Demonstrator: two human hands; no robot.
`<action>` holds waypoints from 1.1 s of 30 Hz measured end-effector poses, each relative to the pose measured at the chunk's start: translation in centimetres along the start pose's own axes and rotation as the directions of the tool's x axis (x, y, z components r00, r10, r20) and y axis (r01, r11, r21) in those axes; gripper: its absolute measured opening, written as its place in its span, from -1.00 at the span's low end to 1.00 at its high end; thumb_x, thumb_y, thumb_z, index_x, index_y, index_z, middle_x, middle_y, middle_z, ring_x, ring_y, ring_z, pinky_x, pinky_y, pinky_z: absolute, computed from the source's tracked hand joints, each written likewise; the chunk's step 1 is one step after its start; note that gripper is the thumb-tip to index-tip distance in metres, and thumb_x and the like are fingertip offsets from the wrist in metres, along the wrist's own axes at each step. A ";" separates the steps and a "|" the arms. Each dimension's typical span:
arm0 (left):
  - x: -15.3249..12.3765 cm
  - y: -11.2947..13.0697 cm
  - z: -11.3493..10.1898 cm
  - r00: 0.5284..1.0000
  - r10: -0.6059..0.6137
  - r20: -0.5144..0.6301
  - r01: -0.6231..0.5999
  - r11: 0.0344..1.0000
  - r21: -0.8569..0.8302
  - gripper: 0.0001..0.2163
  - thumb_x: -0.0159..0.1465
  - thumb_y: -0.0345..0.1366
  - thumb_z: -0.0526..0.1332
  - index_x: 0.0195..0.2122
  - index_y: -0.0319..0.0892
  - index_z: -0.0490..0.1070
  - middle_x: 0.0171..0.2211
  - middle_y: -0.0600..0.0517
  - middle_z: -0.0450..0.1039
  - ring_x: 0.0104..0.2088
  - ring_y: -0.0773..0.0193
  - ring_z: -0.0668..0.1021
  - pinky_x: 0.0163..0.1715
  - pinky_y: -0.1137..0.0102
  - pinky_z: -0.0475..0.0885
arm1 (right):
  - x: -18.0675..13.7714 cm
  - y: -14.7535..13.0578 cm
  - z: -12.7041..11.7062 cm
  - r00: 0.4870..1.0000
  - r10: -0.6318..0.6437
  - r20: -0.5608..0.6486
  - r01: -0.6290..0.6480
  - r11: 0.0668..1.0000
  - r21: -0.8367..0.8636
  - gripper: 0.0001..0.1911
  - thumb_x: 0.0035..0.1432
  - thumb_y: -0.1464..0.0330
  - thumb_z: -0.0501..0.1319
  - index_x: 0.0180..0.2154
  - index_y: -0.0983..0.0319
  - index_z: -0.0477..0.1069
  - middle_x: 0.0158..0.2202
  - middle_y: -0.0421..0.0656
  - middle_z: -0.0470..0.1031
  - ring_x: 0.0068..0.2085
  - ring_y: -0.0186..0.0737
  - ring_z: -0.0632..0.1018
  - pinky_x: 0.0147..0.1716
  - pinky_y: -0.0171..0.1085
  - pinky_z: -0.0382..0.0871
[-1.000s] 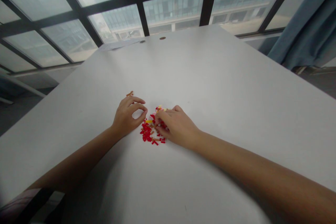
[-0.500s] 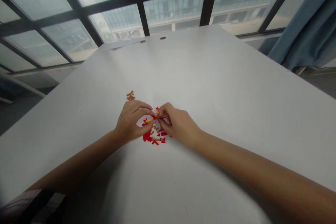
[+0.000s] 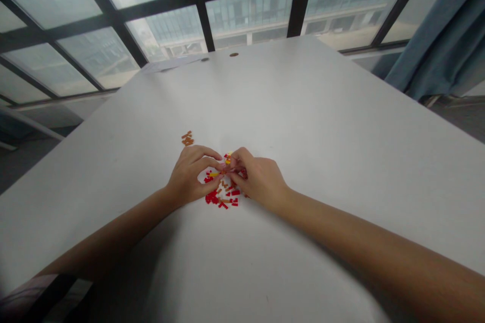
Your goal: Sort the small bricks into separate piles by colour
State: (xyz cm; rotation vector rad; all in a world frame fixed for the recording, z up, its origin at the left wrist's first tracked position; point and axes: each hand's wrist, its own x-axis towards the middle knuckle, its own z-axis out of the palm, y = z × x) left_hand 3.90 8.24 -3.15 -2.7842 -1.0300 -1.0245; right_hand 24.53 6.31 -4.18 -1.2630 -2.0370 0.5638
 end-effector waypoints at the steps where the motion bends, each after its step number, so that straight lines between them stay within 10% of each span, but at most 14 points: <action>1: 0.0 0.0 0.0 1.000 -0.012 0.000 0.012 1.000 -0.005 -0.96 0.20 -0.32 0.27 -0.32 -0.11 0.46 -0.20 0.01 0.56 -0.17 0.19 0.55 -0.11 0.22 0.35 | 0.0 0.0 0.0 1.000 -0.004 -0.001 0.004 1.000 -0.008 -0.80 0.13 0.38 0.26 -0.25 0.12 0.24 -0.36 -0.25 0.62 -0.45 -0.24 0.60 -0.50 -0.33 0.32; 8: 0.2 -1.5 -0.4 0.967 -0.224 -0.122 0.234 0.969 0.076 -0.93 0.15 -0.34 0.32 -0.41 -0.10 0.43 -0.28 0.09 0.58 -0.16 0.20 0.57 0.00 0.20 0.27 | 0.5 0.4 -0.7 0.979 -0.160 -0.127 0.139 0.977 -0.161 -0.88 0.16 0.35 0.23 -0.23 0.14 0.32 -0.30 -0.17 0.61 -0.31 -0.16 0.60 -0.30 -0.22 0.37; 17: -0.3 -6.6 -1.9 0.759 -0.604 -0.242 0.651 0.706 0.280 -0.97 0.10 -0.29 0.33 -0.43 -0.07 0.51 -0.22 0.06 0.56 -0.07 0.08 0.53 0.01 0.12 0.24 | 1.0 1.0 -0.5 0.980 -0.195 0.029 0.197 0.957 -0.212 -0.94 0.20 0.42 0.17 -0.24 0.18 0.38 -0.30 -0.13 0.60 -0.27 -0.12 0.56 -0.15 -0.11 0.33; 33: -0.9 -7.9 -2.4 0.621 -0.739 -0.262 0.766 0.500 0.405 -0.86 0.12 -0.19 0.29 -0.33 -0.06 0.57 -0.16 -0.10 0.50 -0.06 -0.11 0.49 -0.06 -0.01 0.31 | 1.2 0.6 -0.7 0.981 -0.151 0.120 0.177 0.953 -0.247 -0.87 0.13 0.49 0.21 -0.25 0.19 0.42 -0.30 -0.11 0.59 -0.20 -0.09 0.52 -0.14 -0.11 0.27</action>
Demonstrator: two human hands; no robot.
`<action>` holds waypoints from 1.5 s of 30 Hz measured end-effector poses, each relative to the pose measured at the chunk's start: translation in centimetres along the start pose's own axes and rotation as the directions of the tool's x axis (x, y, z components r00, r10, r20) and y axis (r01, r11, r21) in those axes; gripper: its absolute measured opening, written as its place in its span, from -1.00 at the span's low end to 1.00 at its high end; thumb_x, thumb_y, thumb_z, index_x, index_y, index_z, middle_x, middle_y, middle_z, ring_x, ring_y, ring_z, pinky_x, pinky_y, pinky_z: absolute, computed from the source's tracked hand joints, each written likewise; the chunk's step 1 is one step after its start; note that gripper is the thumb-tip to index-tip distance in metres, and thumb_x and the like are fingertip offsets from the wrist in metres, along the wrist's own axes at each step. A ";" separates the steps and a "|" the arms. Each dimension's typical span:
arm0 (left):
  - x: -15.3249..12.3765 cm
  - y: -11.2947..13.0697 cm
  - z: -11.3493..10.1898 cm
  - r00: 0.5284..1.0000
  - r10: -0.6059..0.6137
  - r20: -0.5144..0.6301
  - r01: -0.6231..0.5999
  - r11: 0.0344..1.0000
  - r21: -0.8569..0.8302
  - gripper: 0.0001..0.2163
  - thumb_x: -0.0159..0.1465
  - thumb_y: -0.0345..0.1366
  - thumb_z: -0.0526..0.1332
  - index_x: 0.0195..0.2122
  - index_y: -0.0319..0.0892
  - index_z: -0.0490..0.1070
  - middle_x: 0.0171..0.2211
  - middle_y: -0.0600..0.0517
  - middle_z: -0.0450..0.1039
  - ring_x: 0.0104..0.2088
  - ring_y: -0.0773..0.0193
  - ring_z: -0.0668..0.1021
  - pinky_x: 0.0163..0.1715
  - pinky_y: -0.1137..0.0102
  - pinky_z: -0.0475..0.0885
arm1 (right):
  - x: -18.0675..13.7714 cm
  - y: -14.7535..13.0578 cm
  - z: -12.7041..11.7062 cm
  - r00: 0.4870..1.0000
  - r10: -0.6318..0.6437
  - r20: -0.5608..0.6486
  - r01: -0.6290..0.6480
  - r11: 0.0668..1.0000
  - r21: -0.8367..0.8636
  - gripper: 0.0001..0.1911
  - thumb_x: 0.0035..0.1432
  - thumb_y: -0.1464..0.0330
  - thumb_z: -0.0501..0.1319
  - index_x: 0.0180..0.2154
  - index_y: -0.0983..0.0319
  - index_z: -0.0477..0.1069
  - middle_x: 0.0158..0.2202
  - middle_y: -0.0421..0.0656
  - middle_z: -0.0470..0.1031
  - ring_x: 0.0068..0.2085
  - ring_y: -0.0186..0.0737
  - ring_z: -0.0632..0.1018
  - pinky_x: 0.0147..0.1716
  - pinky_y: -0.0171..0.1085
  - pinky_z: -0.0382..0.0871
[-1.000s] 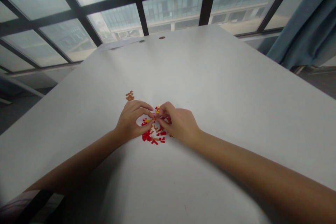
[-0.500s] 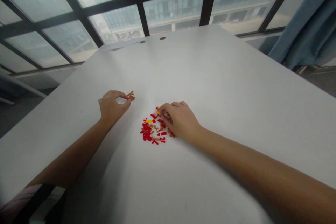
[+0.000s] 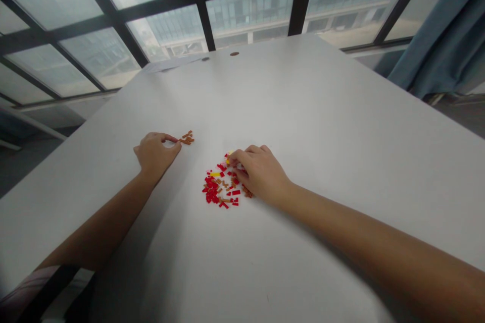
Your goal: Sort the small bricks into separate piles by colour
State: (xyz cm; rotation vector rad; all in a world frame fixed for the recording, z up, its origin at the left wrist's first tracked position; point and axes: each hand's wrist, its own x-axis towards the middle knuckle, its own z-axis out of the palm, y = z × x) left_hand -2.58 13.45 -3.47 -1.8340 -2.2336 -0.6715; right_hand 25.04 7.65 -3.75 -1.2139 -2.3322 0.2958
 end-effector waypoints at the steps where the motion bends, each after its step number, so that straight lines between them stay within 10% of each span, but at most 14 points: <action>1: 0.0 0.0 0.0 1.000 -0.006 -0.003 0.006 1.000 0.001 -0.87 0.12 -0.19 0.29 -0.33 -0.06 0.57 -0.17 -0.10 0.50 -0.06 -0.11 0.49 -0.06 -0.01 0.31 | 0.0 0.0 0.0 1.000 0.010 -0.002 -0.010 1.000 -0.004 -0.87 0.14 0.49 0.21 -0.25 0.18 0.42 -0.31 -0.11 0.59 -0.21 -0.09 0.52 -0.14 -0.11 0.27; 32: -0.1 0.6 0.3 0.992 0.107 -0.073 -0.117 0.983 -0.139 -0.88 0.23 -0.19 0.28 -0.29 -0.10 0.53 -0.16 -0.06 0.51 -0.03 0.02 0.50 -0.01 0.10 0.32 | -0.2 0.2 0.3 0.992 0.079 -0.098 -0.068 0.991 0.112 -0.90 0.15 0.47 0.21 -0.28 0.17 0.40 -0.32 -0.15 0.58 -0.28 -0.17 0.55 -0.25 -0.19 0.37; 38: -3.9 4.4 -1.0 0.814 0.570 -0.109 -0.549 0.696 -0.463 -0.96 0.20 -0.31 0.32 -0.40 -0.09 0.52 -0.17 0.01 0.51 -0.09 0.17 0.53 0.05 0.16 0.35 | -0.4 -0.4 0.0 0.979 0.146 -0.144 -0.102 0.956 0.275 -0.92 0.16 0.42 0.23 -0.27 0.16 0.36 -0.35 -0.21 0.58 -0.35 -0.25 0.59 -0.32 -0.27 0.43; 45: -6.3 6.0 -2.2 0.733 0.670 -0.116 -0.627 0.599 -0.497 -0.94 0.19 -0.35 0.35 -0.31 -0.08 0.53 -0.13 -0.01 0.50 -0.08 0.14 0.52 -0.02 0.17 0.35 | -0.6 -1.0 0.0 0.982 0.140 -0.125 -0.078 0.911 0.404 -0.85 0.13 0.44 0.22 -0.25 0.13 0.32 -0.31 -0.22 0.62 -0.31 -0.24 0.64 -0.33 -0.26 0.49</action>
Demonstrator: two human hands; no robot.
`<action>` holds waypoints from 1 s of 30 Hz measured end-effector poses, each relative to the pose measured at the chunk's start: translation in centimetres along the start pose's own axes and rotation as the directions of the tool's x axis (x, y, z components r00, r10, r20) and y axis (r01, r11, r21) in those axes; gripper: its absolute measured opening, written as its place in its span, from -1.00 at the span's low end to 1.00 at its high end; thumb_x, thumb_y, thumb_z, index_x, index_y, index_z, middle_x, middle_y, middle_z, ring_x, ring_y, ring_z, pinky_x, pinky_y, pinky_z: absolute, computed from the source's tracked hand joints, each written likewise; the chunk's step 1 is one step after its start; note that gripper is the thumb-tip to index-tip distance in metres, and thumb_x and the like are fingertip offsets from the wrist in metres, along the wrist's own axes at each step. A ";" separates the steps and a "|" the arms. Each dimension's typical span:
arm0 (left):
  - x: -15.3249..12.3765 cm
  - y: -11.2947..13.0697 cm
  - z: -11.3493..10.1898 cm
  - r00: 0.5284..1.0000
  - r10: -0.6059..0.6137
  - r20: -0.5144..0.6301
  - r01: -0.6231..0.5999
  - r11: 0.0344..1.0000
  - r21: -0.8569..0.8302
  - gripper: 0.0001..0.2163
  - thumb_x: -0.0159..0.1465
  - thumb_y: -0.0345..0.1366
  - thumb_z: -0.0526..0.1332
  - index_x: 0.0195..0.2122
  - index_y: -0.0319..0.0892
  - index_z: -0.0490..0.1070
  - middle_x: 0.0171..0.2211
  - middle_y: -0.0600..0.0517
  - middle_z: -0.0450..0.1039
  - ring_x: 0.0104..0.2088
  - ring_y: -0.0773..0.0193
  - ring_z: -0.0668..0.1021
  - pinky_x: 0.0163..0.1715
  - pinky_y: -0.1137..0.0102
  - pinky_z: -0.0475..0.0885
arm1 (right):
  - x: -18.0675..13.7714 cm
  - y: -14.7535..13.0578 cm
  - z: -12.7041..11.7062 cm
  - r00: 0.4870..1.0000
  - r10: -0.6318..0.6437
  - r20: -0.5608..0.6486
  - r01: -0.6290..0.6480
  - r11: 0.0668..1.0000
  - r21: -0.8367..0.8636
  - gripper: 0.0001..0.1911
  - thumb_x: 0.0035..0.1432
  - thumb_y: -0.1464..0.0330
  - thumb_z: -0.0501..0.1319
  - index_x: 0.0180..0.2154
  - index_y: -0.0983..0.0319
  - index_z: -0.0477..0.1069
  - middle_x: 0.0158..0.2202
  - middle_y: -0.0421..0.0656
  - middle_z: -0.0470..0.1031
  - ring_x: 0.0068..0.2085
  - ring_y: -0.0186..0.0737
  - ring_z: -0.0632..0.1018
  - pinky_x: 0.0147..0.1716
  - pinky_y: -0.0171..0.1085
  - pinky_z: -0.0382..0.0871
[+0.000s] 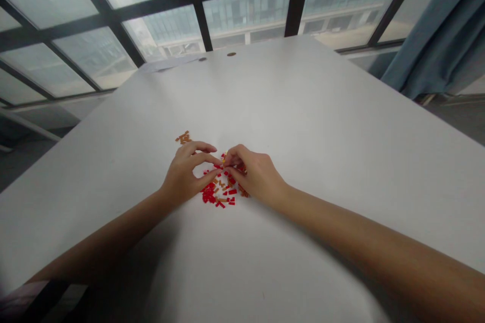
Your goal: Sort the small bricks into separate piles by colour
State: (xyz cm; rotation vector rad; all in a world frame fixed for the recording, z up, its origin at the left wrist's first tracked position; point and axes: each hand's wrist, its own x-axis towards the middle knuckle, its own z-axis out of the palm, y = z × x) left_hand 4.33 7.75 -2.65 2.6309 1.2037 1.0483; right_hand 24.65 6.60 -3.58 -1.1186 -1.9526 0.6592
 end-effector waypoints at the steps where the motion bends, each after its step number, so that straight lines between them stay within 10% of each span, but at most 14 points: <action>1: 0.0 0.1 0.0 1.000 0.016 -0.003 -0.016 1.000 0.019 -0.95 0.19 -0.35 0.35 -0.32 -0.08 0.52 -0.13 -0.01 0.50 -0.08 0.14 0.52 -0.03 0.17 0.34 | 0.0 0.0 0.0 1.000 0.003 0.002 -0.003 1.000 0.020 -0.84 0.12 0.46 0.21 -0.24 0.13 0.32 -0.30 -0.22 0.62 -0.30 -0.23 0.64 -0.32 -0.26 0.50; 30: -0.1 -0.2 0.1 0.995 0.096 -0.005 -0.096 0.995 0.000 -0.96 0.20 -0.32 0.37 -0.32 -0.07 0.55 -0.11 -0.02 0.51 -0.07 0.14 0.52 -0.04 0.18 0.32 | -0.2 0.0 -0.1 1.000 0.006 -0.001 -0.006 0.999 0.038 -0.79 0.09 0.43 0.24 -0.30 0.12 0.21 -0.39 -0.26 0.56 -0.36 -0.22 0.63 -0.40 -0.30 0.43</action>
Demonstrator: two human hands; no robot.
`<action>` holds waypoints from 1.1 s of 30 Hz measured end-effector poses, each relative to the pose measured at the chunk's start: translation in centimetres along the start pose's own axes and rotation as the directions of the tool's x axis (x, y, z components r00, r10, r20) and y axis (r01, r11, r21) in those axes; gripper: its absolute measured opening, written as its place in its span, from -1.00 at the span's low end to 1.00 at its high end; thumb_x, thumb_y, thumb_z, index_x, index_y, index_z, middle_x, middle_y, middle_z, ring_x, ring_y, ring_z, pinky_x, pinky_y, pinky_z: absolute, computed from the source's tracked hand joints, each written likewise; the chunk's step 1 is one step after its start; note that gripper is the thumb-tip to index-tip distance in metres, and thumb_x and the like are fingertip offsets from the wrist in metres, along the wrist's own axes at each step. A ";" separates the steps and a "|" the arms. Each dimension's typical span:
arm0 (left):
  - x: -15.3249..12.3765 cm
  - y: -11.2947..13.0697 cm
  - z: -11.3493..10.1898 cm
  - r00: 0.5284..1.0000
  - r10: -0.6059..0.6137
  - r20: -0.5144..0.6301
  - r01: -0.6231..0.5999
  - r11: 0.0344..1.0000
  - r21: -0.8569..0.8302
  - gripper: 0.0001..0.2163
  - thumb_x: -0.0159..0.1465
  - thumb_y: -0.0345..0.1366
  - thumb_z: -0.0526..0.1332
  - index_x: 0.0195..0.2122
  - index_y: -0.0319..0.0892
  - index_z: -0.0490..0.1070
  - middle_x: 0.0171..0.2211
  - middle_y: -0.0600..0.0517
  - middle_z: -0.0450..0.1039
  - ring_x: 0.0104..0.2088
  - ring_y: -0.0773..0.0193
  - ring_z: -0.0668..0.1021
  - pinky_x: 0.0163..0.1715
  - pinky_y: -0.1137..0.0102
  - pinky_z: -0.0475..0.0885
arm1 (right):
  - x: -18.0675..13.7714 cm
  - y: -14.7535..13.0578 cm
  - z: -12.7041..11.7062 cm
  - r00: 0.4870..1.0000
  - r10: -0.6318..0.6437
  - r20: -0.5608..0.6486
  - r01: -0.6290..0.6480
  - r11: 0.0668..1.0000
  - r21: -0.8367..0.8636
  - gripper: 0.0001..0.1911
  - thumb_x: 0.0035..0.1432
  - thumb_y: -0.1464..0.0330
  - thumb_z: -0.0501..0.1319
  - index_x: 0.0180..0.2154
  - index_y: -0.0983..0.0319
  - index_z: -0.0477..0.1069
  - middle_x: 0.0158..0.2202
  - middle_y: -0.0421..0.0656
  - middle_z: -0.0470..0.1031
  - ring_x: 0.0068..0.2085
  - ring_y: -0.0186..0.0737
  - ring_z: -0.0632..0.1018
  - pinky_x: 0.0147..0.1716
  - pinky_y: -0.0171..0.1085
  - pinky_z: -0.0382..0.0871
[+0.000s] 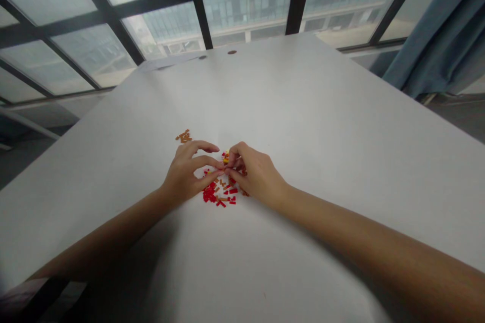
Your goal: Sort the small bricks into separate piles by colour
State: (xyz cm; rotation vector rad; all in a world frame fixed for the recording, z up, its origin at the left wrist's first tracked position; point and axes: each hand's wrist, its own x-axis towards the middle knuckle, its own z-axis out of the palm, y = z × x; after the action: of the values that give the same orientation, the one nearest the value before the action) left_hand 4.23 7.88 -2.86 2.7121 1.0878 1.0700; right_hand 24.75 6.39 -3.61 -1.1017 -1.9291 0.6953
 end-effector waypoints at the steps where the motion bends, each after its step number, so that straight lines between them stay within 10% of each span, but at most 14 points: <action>1: 0.0 -0.1 0.0 1.000 -0.011 -0.001 0.011 1.000 -0.004 -0.96 0.20 -0.32 0.37 -0.32 -0.07 0.55 -0.11 -0.01 0.51 -0.07 0.14 0.52 -0.03 0.18 0.32 | 0.0 0.0 0.0 1.000 0.006 -0.003 -0.006 1.000 -0.007 -0.80 0.10 0.43 0.23 -0.29 0.12 0.22 -0.40 -0.26 0.56 -0.36 -0.22 0.63 -0.41 -0.30 0.43; 9: 0.1 -5.3 -1.3 0.958 -0.258 -0.124 0.268 0.960 0.077 -0.96 0.15 -0.30 0.37 -0.36 -0.07 0.57 -0.12 0.00 0.50 -0.08 0.16 0.53 0.03 0.19 0.37 | 1.5 -0.6 -2.2 0.967 0.011 0.255 0.069 0.951 -0.303 -0.90 0.08 0.48 0.24 -0.38 0.16 0.37 -0.42 -0.24 0.58 -0.40 -0.26 0.58 -0.37 -0.31 0.35; 15: -1.1 -9.7 -1.9 0.840 -0.492 -0.230 0.537 0.815 0.218 -0.92 0.10 -0.23 0.41 -0.39 -0.06 0.58 -0.13 -0.01 0.52 -0.05 0.08 0.52 0.08 0.11 0.35 | 2.2 -1.3 -4.3 0.772 0.069 0.632 0.034 0.988 -0.149 -0.93 0.09 0.46 0.26 -0.38 0.17 0.42 -0.47 -0.28 0.57 -0.43 -0.30 0.57 -0.37 -0.34 0.34; 33: -0.9 -8.9 -1.8 0.818 -0.544 -0.187 0.573 0.736 0.360 -0.92 0.11 -0.22 0.39 -0.38 -0.04 0.57 -0.12 -0.03 0.49 -0.03 0.01 0.50 0.01 0.06 0.32 | 2.0 -1.5 -3.7 0.774 0.153 0.614 -0.110 0.988 -0.108 -0.96 0.10 0.44 0.19 -0.35 0.20 0.35 -0.45 -0.23 0.51 -0.53 -0.32 0.55 -0.49 -0.34 0.35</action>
State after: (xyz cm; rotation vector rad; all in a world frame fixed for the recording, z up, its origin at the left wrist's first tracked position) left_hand -2.70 13.60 -4.37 2.3008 2.1686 0.9051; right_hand 26.58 7.67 0.22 -1.1460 -2.4545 1.2013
